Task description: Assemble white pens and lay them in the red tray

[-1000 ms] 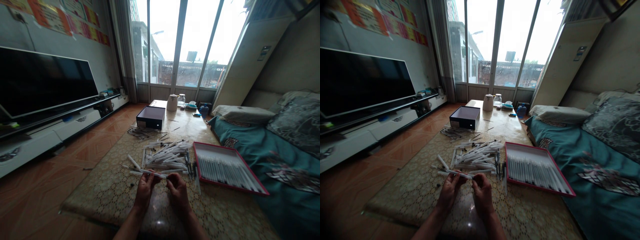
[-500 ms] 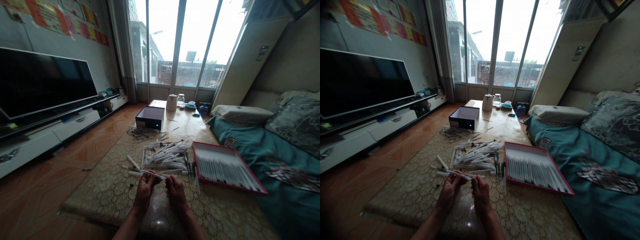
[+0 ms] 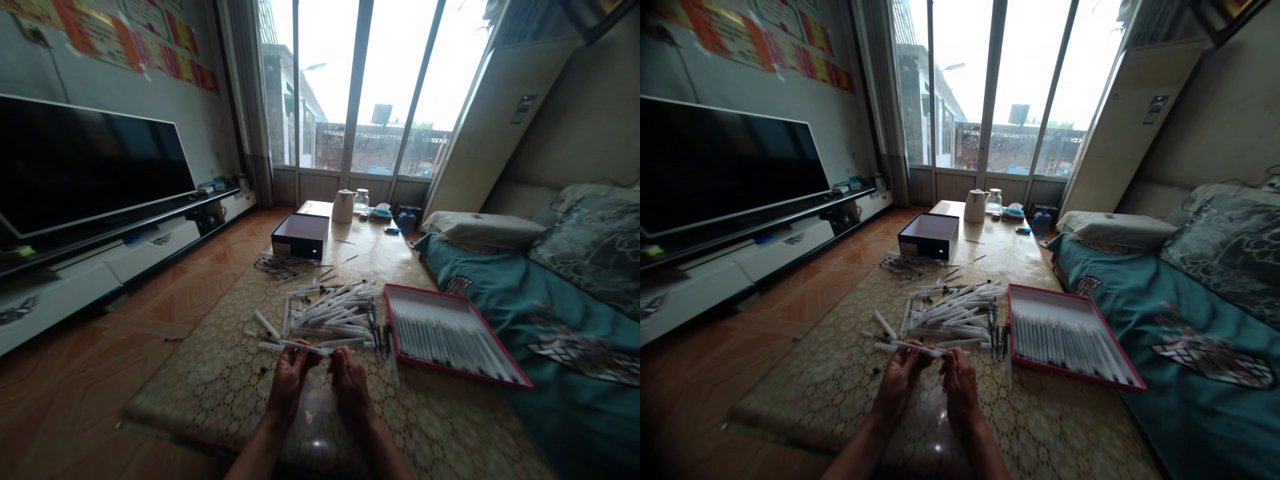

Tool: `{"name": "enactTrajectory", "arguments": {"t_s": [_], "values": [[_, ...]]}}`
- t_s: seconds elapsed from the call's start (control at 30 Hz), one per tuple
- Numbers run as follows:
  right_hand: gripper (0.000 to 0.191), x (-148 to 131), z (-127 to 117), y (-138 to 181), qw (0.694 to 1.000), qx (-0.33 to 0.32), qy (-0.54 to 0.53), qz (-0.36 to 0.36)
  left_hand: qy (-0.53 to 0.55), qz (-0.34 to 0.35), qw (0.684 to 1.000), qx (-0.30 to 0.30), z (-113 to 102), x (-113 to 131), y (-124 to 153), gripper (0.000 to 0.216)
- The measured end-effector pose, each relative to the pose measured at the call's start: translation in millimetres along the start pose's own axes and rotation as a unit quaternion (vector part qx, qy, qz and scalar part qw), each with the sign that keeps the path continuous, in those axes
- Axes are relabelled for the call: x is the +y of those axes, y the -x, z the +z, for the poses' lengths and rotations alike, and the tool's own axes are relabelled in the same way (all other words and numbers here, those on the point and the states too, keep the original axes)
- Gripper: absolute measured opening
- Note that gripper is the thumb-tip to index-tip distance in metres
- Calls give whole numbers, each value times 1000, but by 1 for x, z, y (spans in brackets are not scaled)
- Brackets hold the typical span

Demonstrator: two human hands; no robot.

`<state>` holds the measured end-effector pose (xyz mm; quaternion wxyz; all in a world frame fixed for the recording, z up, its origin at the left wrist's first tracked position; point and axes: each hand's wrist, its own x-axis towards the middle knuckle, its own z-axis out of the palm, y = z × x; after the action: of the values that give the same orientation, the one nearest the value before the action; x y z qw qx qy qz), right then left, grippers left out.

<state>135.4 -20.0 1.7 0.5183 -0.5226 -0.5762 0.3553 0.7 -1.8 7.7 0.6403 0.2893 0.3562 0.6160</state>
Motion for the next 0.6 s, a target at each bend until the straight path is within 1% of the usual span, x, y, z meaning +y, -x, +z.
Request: {"name": "enactTrajectory", "arguments": {"t_s": [0.07,0.13,0.23,0.3,0.4,0.5,0.6], "values": [[27,-2,0,0,1000,4,-3,-9,0,1,1000,4,0,0,0,26],[25,-3,0,0,1000,8,11,-21,-6,1,1000,0,1,0,0,26],[36,-2,-1,0,999,9,34,-21,-12,3,1000,-13,1,-1,0,26],[41,-1,0,1,999,8,31,-10,-10,4,1000,-12,0,-1,0,27],[36,-2,0,1,1000,5,6,3,1,5,1000,3,-1,0,0,27],[31,-2,1,1,1000,19,8,-16,-1,5,1000,-2,0,0,0,26],[38,-2,1,1,1000,18,12,-14,-12,4,1000,-11,2,1,2,26]]}}
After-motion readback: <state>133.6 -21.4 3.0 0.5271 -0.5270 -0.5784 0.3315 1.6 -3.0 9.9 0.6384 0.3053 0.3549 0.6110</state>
